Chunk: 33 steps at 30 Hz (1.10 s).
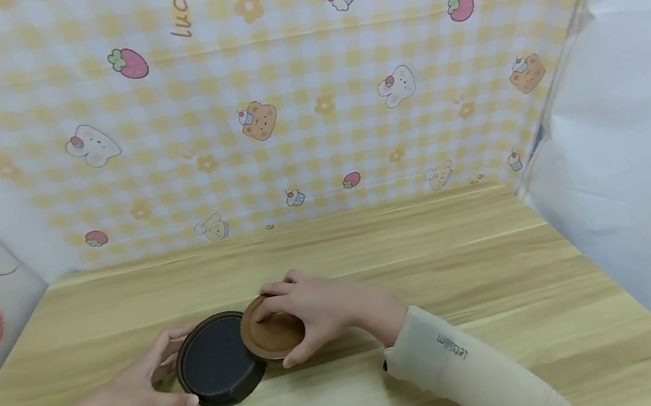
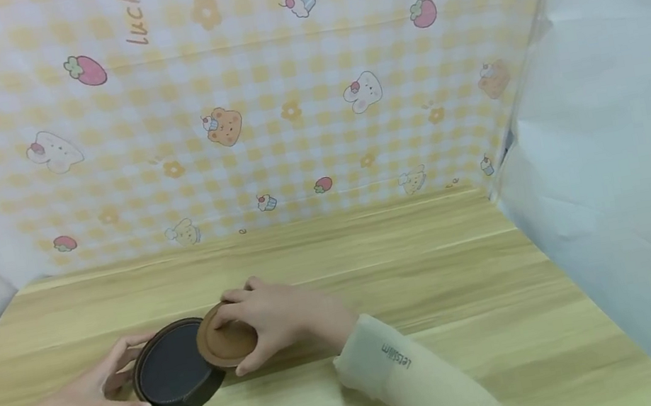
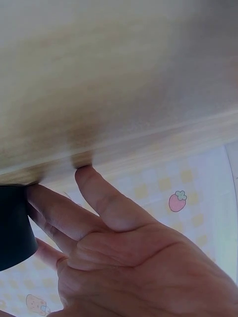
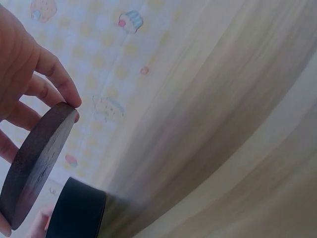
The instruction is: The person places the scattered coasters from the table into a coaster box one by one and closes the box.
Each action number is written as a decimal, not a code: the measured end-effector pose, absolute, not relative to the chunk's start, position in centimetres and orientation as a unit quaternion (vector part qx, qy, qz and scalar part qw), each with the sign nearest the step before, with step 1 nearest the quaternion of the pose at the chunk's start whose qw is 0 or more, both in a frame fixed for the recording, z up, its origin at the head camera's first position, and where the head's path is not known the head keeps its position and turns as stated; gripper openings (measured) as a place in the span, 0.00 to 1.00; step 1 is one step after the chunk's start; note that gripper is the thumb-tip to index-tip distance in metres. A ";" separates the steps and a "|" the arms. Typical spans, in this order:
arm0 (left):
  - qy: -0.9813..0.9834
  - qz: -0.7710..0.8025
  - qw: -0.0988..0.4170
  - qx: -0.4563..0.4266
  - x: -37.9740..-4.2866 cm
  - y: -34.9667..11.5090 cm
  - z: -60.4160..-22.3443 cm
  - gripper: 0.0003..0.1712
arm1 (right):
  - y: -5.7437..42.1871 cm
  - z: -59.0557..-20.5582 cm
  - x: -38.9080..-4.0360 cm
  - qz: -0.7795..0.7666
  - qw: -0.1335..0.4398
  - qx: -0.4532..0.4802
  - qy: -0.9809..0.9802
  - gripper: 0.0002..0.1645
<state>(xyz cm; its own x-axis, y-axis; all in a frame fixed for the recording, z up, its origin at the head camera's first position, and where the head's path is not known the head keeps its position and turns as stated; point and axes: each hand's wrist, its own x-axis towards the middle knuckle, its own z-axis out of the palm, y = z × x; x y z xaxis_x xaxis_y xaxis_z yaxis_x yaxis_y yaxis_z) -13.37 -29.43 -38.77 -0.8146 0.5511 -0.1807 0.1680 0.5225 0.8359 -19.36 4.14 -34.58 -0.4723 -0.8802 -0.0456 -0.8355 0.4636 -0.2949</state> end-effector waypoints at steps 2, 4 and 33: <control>0.846 0.438 0.218 0.213 -13.4 -29.5 -38.8 0.53 | 3.4 -34.6 -19.3 -0.113 0.096 -0.508 0.848 0.42; 0.845 0.439 0.217 0.215 -13.4 -29.5 -38.8 0.53 | 2.7 -34.6 -19.3 -0.108 0.093 -0.513 0.847 0.43; 0.835 0.443 0.224 0.237 -13.4 -29.8 -38.8 0.50 | -4.7 -36.0 -18.6 -0.033 0.072 -0.543 0.836 0.44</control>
